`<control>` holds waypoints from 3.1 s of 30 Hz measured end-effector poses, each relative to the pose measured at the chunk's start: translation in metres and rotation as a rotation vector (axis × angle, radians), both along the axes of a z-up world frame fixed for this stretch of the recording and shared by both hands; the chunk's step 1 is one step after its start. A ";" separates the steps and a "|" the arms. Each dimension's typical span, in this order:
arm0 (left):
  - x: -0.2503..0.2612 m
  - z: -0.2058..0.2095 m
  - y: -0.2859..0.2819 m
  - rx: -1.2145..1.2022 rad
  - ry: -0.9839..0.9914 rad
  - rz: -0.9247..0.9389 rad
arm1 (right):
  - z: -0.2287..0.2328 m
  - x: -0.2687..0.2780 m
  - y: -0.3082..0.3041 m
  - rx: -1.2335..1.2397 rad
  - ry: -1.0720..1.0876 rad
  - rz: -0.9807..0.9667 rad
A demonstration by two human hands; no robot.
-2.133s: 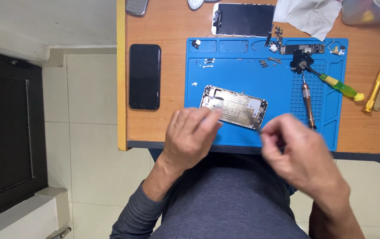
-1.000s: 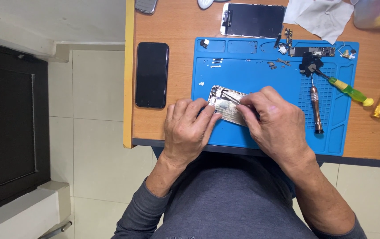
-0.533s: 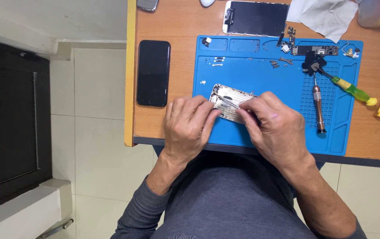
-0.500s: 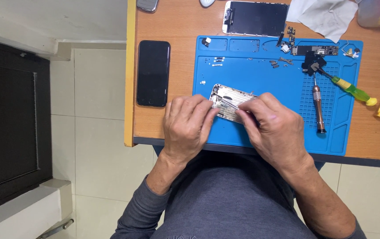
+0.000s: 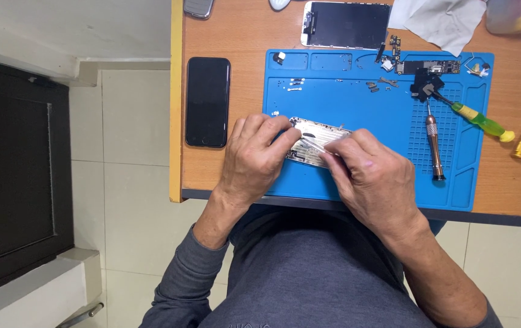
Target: The person uses a metal spudger to pry and lift a ribbon cable connector on a disassembled smartphone motherboard. They then use tweezers to carefully adjust and reseat the connector and other small components on the board.
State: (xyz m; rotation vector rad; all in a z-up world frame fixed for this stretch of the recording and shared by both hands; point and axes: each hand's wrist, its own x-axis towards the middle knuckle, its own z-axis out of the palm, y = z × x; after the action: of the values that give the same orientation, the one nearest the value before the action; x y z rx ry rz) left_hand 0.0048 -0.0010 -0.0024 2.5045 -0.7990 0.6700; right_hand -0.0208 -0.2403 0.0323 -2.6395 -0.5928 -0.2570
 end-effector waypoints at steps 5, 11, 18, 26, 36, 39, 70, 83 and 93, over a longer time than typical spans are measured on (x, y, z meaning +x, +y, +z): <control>0.002 -0.005 0.002 -0.085 0.080 -0.016 | 0.008 -0.008 -0.026 0.007 0.031 -0.052; 0.003 -0.001 0.002 -0.134 0.114 -0.006 | 0.005 -0.028 -0.058 -0.004 0.108 -0.326; 0.004 0.006 0.002 -0.224 0.145 0.013 | -0.009 -0.025 -0.055 -0.058 0.202 -0.358; 0.003 0.003 0.005 -0.228 0.128 0.011 | 0.007 -0.013 -0.052 -0.078 0.198 -0.333; 0.002 0.001 0.005 -0.196 0.120 0.017 | 0.006 0.039 -0.027 0.066 0.229 -0.114; 0.003 0.002 0.005 -0.192 0.123 0.013 | 0.008 0.044 -0.019 0.025 0.318 -0.119; 0.002 -0.004 0.006 -0.184 0.101 0.043 | -0.004 0.063 0.024 0.043 0.348 0.105; 0.004 -0.014 0.005 -0.289 0.084 0.030 | 0.000 0.064 0.026 0.188 0.409 0.069; 0.004 -0.012 0.005 -0.294 0.088 0.029 | 0.005 0.059 0.012 0.343 0.429 0.039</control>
State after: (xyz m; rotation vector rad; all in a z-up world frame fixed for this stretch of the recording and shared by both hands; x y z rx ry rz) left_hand 0.0092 0.0039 -0.0143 2.2647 -0.5859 0.6318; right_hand 0.0386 -0.2286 0.0375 -2.2498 -0.4106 0.2019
